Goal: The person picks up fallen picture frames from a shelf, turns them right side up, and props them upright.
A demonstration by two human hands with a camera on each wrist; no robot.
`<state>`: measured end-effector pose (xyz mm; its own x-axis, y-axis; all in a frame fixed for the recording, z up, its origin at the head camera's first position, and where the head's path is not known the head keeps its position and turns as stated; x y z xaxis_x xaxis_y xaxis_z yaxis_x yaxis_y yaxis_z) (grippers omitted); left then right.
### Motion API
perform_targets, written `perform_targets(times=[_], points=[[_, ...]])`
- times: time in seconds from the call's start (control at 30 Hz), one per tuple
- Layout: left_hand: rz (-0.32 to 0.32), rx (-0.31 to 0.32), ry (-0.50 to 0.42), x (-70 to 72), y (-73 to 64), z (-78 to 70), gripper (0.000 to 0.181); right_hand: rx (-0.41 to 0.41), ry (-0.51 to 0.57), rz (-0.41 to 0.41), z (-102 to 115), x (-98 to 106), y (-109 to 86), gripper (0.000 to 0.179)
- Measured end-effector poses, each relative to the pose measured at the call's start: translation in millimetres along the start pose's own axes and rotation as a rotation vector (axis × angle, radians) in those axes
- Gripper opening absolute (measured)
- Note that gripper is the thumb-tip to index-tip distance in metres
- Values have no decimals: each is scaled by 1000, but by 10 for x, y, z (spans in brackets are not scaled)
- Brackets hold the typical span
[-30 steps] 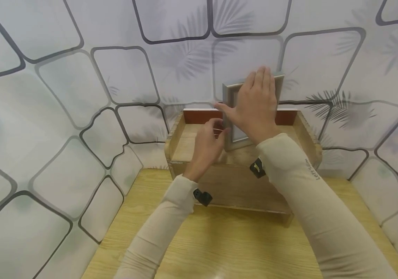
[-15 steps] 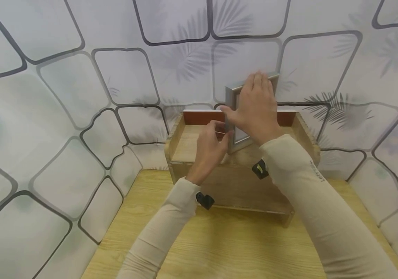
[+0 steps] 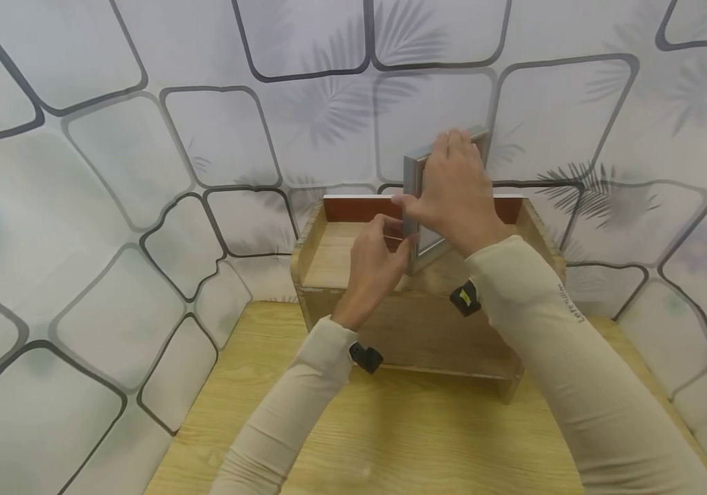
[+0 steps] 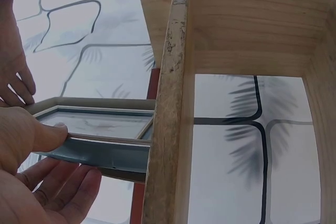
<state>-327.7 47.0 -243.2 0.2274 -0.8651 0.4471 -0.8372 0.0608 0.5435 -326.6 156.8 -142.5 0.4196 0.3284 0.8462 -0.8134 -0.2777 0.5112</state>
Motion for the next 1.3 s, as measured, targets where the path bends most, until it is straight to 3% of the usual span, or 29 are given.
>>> perform_targets(times=[0.57,0.87,1.1,1.3], points=[[16,-64,-68,-34,-27,-73,22,43,124,47,-117,18,-20,104],[1,-40,-93,9,-44,31,19,82,123,85,-156,55,-3,104],[82,13,-36,-63,-61,112,20,116,180,122,-249,80,-39,105],[153,3,5,-171,-75,117,23,164,217,127,-294,93,-37,102]])
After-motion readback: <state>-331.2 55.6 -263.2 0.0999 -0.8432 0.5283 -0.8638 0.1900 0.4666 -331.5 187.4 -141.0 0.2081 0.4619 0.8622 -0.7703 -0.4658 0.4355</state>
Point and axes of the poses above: each hand's wrist, its own y-axis towards the middle knuckle, its own x-axis out of the back of the hand, z = x × y, the point moved 9 cm from there along y, towards the middle knuckle, and after that the axes turned 8 degrees about x, right-handed, at the moved point
